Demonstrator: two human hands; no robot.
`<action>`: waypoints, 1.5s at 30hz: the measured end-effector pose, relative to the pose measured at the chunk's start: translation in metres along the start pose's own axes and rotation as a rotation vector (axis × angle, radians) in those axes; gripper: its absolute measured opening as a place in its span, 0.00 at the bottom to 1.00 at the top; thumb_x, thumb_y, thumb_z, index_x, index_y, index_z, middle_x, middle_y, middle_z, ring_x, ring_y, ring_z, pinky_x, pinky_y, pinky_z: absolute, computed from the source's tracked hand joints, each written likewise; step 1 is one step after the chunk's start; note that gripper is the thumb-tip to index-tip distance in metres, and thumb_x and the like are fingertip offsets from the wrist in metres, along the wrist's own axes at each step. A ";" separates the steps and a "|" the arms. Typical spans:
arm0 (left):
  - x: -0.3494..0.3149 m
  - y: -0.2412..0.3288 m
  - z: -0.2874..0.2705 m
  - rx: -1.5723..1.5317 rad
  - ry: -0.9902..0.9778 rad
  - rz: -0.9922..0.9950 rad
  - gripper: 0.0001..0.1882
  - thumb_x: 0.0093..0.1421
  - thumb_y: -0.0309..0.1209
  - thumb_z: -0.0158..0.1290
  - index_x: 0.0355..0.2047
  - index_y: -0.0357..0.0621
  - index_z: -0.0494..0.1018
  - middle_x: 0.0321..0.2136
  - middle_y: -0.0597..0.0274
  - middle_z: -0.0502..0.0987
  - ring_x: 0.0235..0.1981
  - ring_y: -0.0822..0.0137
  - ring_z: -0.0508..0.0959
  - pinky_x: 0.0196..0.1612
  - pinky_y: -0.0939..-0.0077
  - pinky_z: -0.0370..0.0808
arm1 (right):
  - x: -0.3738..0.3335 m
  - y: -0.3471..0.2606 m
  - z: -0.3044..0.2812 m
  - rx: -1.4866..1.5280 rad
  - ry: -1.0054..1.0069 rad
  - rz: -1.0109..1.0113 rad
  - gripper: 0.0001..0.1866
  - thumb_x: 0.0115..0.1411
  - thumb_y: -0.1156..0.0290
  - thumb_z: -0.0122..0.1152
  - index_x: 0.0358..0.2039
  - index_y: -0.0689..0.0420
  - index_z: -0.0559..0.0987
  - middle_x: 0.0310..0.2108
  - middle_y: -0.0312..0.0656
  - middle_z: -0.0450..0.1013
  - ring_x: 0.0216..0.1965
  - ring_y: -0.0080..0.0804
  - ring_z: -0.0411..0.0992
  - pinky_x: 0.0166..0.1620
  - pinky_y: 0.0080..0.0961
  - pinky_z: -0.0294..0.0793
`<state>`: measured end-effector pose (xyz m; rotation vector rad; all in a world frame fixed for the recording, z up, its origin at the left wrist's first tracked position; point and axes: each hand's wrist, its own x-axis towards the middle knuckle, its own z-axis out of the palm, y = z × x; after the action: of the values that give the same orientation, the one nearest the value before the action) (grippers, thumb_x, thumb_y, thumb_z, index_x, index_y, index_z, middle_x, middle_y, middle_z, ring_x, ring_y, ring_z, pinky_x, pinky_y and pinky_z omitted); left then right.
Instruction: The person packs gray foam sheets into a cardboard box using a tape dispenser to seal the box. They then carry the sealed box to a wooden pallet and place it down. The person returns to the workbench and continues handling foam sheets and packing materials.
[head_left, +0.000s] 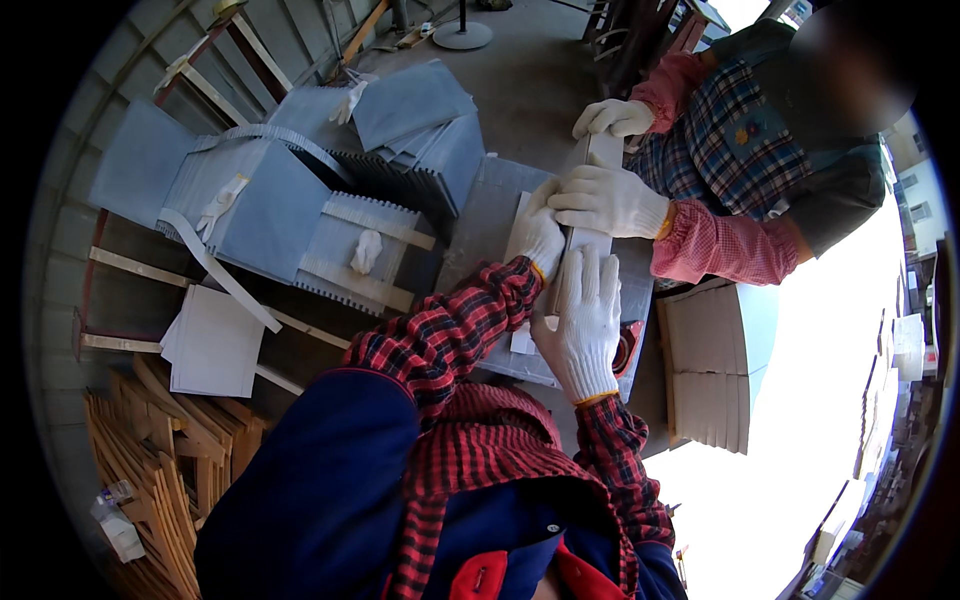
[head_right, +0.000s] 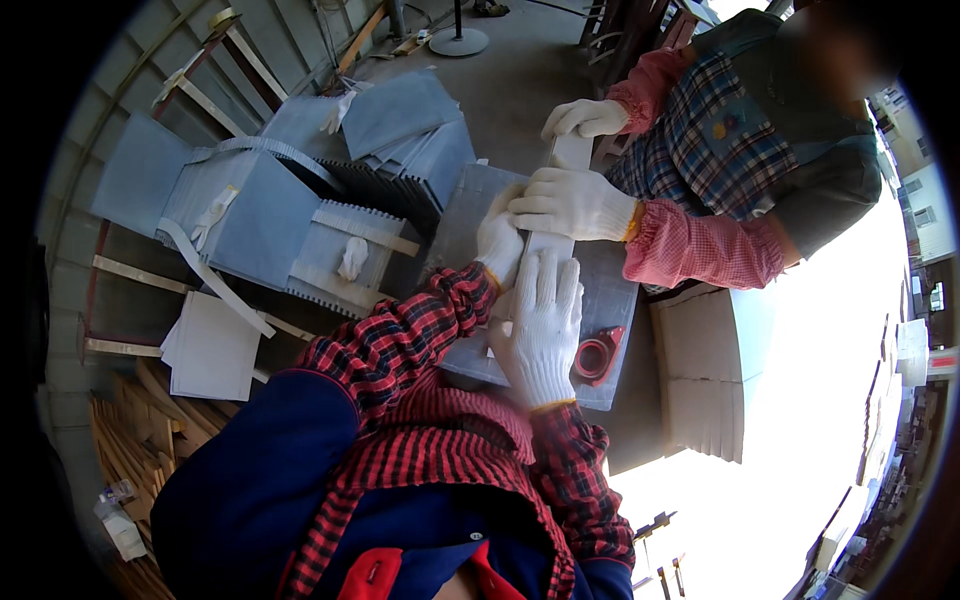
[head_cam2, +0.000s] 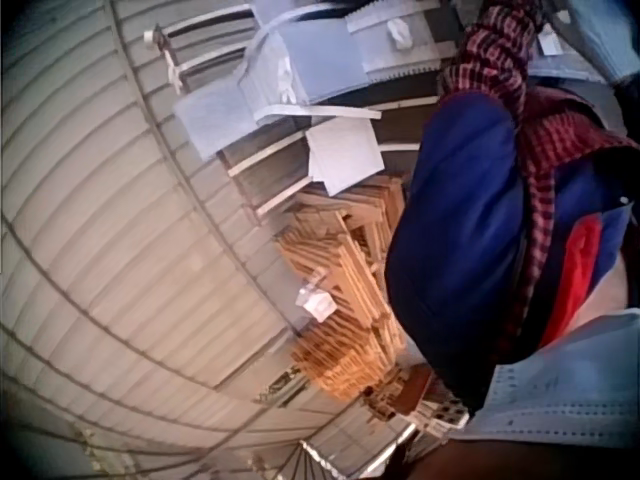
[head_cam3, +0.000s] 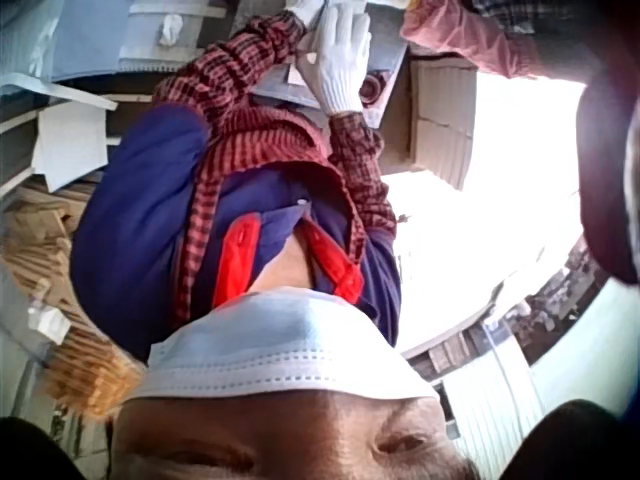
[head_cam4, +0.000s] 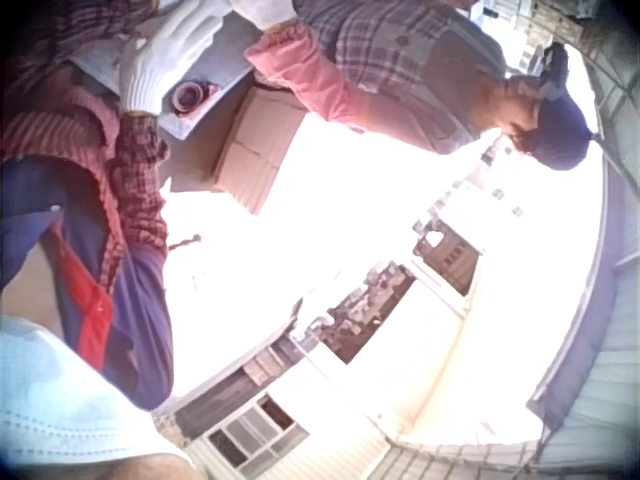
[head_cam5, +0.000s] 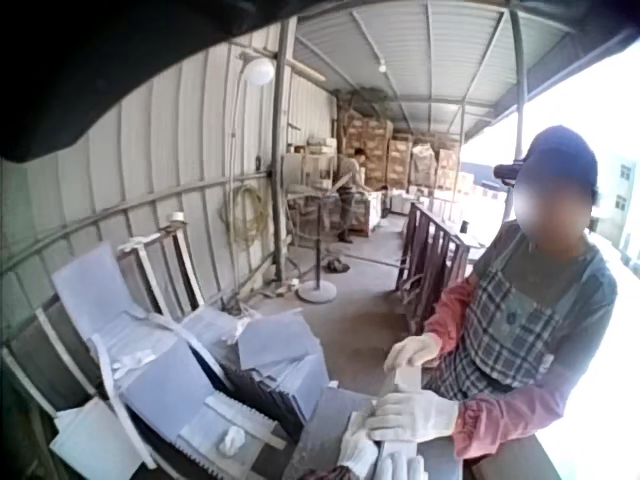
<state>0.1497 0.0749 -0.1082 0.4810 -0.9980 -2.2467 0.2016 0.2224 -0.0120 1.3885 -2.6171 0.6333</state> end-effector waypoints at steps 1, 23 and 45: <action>-0.002 0.003 -0.002 -0.013 0.046 -0.088 0.21 0.70 0.29 0.42 0.63 0.39 0.64 0.52 0.55 0.72 0.53 0.64 0.75 0.53 0.72 0.74 | -0.004 -0.001 0.001 -0.037 0.012 -0.029 0.42 0.43 0.67 0.70 0.60 0.65 0.66 0.59 0.60 0.63 0.63 0.64 0.58 0.64 0.58 0.58; -0.352 -0.003 -0.404 -0.033 0.944 -0.419 0.12 0.64 0.31 0.53 0.46 0.42 0.75 0.30 0.64 0.79 0.28 0.71 0.78 0.28 0.78 0.72 | -0.119 0.025 0.146 0.296 -0.696 0.171 0.17 0.60 0.64 0.58 0.48 0.56 0.81 0.49 0.49 0.77 0.50 0.49 0.75 0.53 0.39 0.73; -0.509 -0.196 -0.313 0.675 0.699 -0.831 0.14 0.67 0.31 0.52 0.49 0.36 0.76 0.44 0.55 0.81 0.47 0.65 0.81 0.52 0.74 0.76 | -0.297 0.052 0.385 -0.241 -1.455 -0.171 0.27 0.55 0.54 0.66 0.57 0.39 0.77 0.70 0.54 0.49 0.66 0.54 0.56 0.63 0.48 0.63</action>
<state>0.6191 0.3514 -0.4218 2.1214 -1.2646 -1.9843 0.3665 0.3175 -0.4624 2.4858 -3.0585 -1.1499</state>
